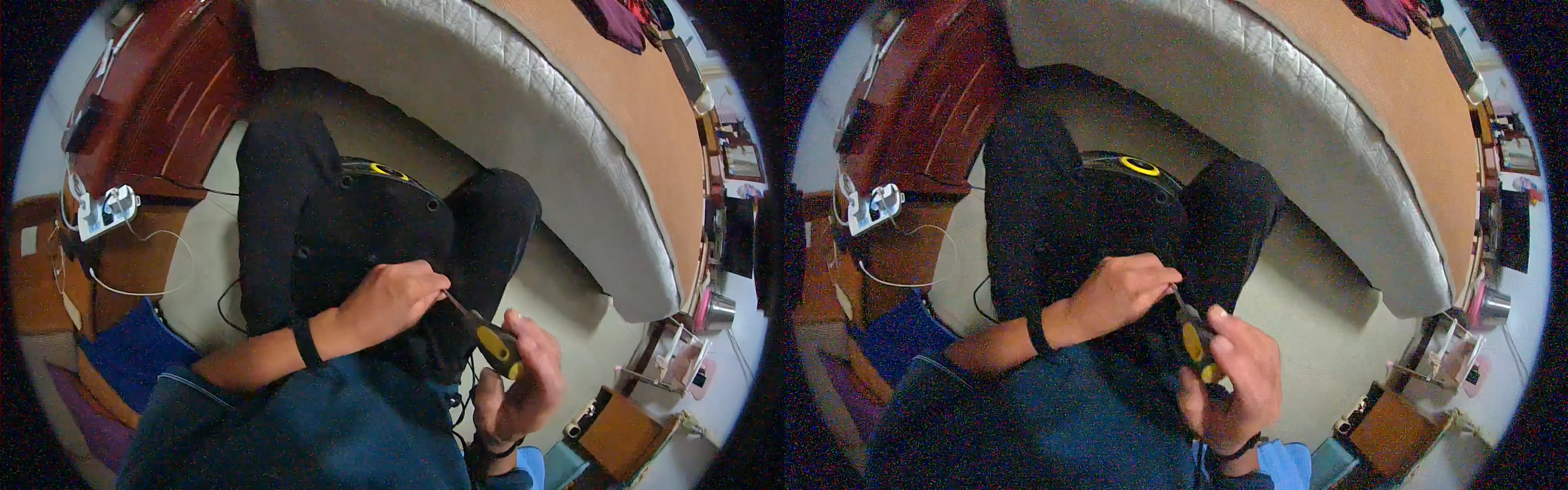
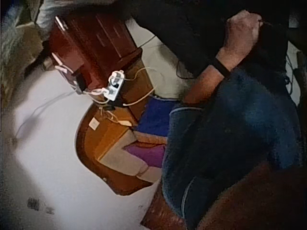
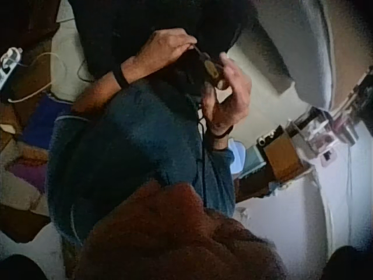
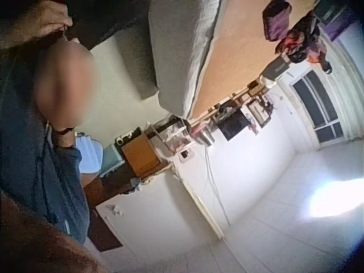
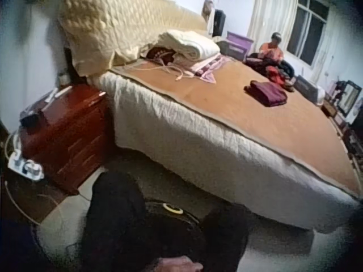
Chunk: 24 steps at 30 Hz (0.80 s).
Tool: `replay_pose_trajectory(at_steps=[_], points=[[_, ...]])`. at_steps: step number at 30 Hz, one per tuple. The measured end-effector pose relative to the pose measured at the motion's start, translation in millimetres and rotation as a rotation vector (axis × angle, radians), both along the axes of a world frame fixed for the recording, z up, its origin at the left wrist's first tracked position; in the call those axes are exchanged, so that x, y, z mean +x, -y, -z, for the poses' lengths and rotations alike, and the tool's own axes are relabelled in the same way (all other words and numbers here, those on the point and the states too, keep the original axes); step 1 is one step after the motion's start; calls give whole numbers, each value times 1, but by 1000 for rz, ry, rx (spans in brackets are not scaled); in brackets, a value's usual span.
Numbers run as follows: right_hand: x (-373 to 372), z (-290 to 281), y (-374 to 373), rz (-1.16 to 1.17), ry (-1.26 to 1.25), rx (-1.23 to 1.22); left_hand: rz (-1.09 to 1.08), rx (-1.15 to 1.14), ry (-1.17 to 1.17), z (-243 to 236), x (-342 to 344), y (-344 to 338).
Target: Repairing a desk fan using a screwdriver.
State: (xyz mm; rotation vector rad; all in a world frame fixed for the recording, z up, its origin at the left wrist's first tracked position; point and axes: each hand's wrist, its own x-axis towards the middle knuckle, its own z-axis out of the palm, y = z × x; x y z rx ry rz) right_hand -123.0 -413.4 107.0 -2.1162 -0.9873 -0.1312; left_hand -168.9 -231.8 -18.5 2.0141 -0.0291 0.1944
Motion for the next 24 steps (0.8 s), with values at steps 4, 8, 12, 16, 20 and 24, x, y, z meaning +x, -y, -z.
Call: replay_pose_trajectory(at_steps=[4,8,12,16,20,24], points=[[3,-15,-6,-2,-28,-80,-36,1,-27,-1,-1,0],[5,-5,-8,21,-17,32,-50,-10,-21,1,-1,1],[7,-2,-9,10,-24,90,-37,-14,-27,-2,-1,-1],[2,-17,-6,42,86,-186,-42,-19,-29,3,-2,0],[2,-2,0,31,12,33,-62,-11,-8,-3,-1,0],[-1,5,-1,31,-19,91,-103,-16,-69,-5,-8,-3]])
